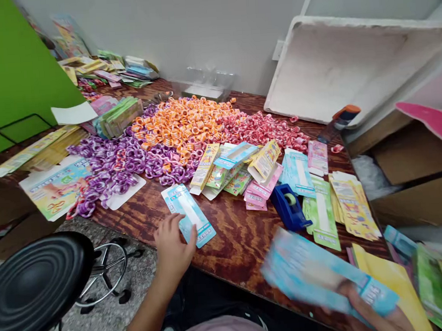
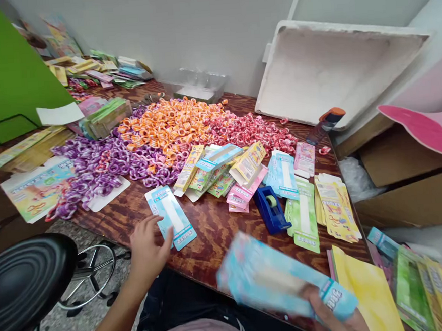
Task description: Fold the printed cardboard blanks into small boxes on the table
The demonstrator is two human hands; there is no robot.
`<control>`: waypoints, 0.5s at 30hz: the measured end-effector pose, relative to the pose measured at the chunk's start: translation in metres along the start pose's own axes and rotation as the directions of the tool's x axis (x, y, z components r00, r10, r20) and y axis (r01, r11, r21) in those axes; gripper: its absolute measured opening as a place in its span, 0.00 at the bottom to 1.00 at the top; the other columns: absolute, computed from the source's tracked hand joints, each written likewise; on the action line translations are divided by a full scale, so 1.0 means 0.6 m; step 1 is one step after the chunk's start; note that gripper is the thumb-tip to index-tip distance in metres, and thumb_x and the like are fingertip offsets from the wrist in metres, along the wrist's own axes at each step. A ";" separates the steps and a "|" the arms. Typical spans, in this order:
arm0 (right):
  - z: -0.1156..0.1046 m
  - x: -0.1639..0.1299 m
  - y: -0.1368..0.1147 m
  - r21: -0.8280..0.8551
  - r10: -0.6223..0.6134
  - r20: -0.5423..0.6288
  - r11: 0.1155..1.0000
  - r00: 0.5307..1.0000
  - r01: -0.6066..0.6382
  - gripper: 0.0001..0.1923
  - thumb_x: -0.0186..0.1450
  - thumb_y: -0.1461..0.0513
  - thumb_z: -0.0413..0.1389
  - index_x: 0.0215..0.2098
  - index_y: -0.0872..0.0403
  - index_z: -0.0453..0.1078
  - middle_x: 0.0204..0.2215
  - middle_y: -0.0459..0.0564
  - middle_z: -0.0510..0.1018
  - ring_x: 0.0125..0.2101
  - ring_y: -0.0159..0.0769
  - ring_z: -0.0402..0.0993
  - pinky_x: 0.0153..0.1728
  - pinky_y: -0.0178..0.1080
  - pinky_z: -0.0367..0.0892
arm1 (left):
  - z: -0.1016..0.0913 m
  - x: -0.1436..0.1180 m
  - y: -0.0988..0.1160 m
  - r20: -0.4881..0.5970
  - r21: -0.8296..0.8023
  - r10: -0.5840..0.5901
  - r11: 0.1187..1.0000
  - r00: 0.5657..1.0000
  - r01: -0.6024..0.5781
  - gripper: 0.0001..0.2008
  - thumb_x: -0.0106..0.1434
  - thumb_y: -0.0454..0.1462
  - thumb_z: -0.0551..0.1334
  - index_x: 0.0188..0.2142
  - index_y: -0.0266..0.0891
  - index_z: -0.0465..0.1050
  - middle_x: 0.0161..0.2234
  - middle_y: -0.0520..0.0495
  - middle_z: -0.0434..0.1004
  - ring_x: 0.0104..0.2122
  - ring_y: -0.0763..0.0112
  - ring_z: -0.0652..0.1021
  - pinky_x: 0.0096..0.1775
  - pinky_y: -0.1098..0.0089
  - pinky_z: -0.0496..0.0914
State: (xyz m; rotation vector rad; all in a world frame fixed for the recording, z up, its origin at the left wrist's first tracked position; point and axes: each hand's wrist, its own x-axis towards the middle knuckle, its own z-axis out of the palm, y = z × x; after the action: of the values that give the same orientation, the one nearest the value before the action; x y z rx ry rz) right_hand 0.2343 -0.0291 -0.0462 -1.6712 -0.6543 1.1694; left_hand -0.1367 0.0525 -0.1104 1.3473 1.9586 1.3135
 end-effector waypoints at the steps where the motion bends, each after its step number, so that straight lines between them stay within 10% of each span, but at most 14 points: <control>1: 0.012 0.005 -0.005 0.067 0.040 -0.014 0.997 0.999 -0.039 0.28 0.49 0.50 0.77 0.41 0.57 0.80 0.37 0.57 0.86 0.32 0.50 0.84 0.30 0.44 0.83 | 0.006 0.003 -0.008 0.062 0.085 0.040 0.995 0.997 -0.045 0.24 0.57 0.48 0.72 0.51 0.41 0.79 0.60 0.31 0.74 0.64 0.32 0.67 0.65 0.35 0.52; 6: 0.087 0.047 -0.029 -0.209 -0.368 -0.106 0.917 0.924 0.341 0.25 0.61 0.46 0.68 0.43 0.57 0.80 0.43 0.60 0.84 0.42 0.55 0.83 0.45 0.54 0.79 | 0.029 -0.006 -0.043 0.407 0.565 0.104 0.752 0.907 -0.340 0.35 0.61 0.57 0.67 0.59 0.37 0.75 0.72 0.28 0.59 0.71 0.31 0.58 0.66 0.36 0.54; 10: 0.169 0.132 -0.080 -0.696 -0.916 0.133 0.185 0.377 0.693 0.19 0.75 0.55 0.52 0.47 0.62 0.78 0.53 0.71 0.76 0.56 0.60 0.74 0.57 0.65 0.68 | 0.026 0.006 -0.049 0.330 0.711 0.003 0.657 0.944 -0.250 0.25 0.66 0.51 0.59 0.49 0.31 0.75 0.68 0.27 0.64 0.69 0.39 0.62 0.66 0.48 0.59; 15: 0.262 0.254 -0.164 -0.566 -0.803 0.534 -0.105 0.266 0.818 0.14 0.72 0.64 0.54 0.51 0.61 0.77 0.60 0.70 0.73 0.64 0.60 0.65 0.64 0.65 0.62 | 0.008 0.057 -0.042 0.167 0.777 -0.117 0.627 0.979 -0.058 0.31 0.66 0.52 0.59 0.54 0.24 0.70 0.65 0.17 0.62 0.64 0.30 0.65 0.59 0.46 0.64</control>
State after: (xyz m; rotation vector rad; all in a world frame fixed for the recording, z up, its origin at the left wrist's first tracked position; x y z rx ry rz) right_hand 0.1606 0.1988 -0.0301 -1.3132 -2.1219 -0.2092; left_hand -0.1600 0.0830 -0.1289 1.7022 2.4907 0.2024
